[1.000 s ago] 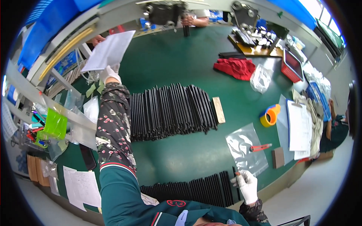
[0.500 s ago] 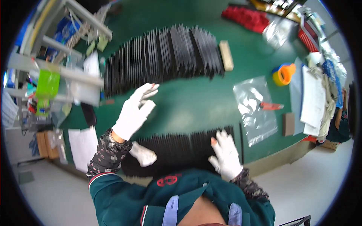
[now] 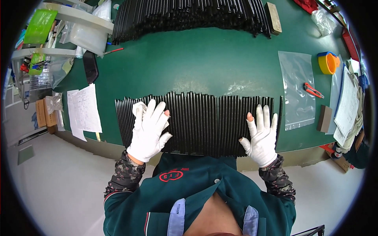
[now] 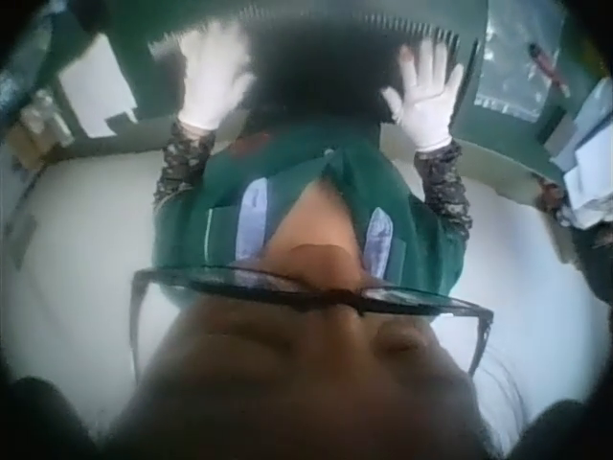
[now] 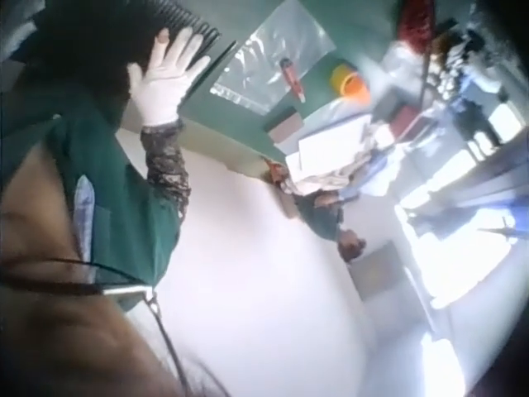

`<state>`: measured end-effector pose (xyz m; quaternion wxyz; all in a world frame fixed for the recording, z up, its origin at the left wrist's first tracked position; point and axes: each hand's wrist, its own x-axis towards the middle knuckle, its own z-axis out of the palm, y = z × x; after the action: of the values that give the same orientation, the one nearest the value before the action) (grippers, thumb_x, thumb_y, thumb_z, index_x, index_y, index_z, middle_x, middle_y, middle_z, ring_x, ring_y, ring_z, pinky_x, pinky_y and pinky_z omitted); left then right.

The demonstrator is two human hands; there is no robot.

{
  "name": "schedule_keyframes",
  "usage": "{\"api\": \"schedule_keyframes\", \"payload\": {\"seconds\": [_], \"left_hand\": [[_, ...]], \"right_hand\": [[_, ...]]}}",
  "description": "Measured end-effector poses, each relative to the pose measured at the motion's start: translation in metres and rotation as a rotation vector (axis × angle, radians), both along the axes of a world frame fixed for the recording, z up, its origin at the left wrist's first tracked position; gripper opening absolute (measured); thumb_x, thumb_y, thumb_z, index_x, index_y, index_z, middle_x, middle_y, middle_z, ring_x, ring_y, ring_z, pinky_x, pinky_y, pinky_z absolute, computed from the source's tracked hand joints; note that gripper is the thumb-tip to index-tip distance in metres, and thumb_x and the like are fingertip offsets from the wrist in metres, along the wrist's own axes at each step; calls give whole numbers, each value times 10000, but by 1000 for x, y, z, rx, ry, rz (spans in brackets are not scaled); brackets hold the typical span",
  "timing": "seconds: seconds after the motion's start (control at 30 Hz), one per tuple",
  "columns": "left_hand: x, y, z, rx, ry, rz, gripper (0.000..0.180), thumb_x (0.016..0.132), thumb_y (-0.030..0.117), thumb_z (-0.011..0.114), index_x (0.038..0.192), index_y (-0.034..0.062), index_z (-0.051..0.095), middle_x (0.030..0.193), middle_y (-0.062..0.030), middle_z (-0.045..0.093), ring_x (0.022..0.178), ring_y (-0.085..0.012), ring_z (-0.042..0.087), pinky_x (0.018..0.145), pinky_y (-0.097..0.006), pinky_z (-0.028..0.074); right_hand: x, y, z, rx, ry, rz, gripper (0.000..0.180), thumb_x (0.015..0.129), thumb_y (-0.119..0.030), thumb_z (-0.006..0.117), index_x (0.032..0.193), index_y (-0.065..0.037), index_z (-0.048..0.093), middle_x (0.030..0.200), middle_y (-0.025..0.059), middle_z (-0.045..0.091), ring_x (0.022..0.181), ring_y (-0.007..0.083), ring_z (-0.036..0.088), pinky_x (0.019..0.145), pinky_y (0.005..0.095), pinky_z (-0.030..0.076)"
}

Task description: Wiping and cleaning individual thin black rods with a cloth at a factory workbench.

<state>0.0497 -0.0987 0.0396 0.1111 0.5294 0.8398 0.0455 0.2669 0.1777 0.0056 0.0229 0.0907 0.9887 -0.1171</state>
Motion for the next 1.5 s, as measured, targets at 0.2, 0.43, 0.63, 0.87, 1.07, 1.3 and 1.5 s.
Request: {"api": "schedule_keyframes", "payload": {"seconds": [0.2,0.43,0.63,0.87,1.07,1.3,1.5], "left_hand": [[8,-16,-19,72,103,-44,638,895,493,491,1295,-1,442,1387,-215,411,1327,-455,319,1101,-627,137],[27,-66,-56,478,239,11,627,936,485,453,1444,136,334,1422,-207,405,1317,-465,356,1068,-667,154],[36,-101,-77,657,266,116,583,954,405,465,1455,139,331,1429,-190,414,1344,-446,335,1111,-599,159],[38,-115,-87,732,241,151,575,947,386,474,1443,123,348,1431,-185,410,1350,-424,336,1122,-580,157],[24,-120,-82,700,234,160,553,928,349,517,1397,83,394,1409,-183,435,1341,-418,354,1116,-575,186],[0,-91,-33,531,193,118,567,745,153,679,1269,21,506,1340,-178,501,1277,-388,438,1074,-541,303],[10,-46,-25,476,208,136,533,759,174,672,1243,10,524,1327,-167,499,1256,-330,457,1013,-436,386]], "right_hand": [[1,-3,-5,100,10,0,835,783,-445,631,1451,-75,292,1495,258,237,1386,446,213,1094,620,157],[13,-13,5,138,299,-184,673,791,-294,647,1370,-33,425,1433,230,367,1352,402,316,1119,538,209],[58,0,-30,148,590,-511,388,829,-48,593,1215,-15,569,1176,167,603,1118,324,558,976,387,426],[46,-7,-47,-8,717,-606,259,840,-22,588,1088,-57,656,1000,127,655,949,282,629,854,355,489],[39,-3,-51,-261,759,-693,217,864,-26,582,1069,-7,650,980,109,670,918,201,654,863,304,483],[56,26,-56,-583,842,-780,219,941,-72,520,1113,21,619,935,78,692,903,140,626,902,268,435],[60,48,-74,-631,863,-804,202,955,-69,523,1099,35,617,946,73,673,874,119,631,862,255,460]]}}
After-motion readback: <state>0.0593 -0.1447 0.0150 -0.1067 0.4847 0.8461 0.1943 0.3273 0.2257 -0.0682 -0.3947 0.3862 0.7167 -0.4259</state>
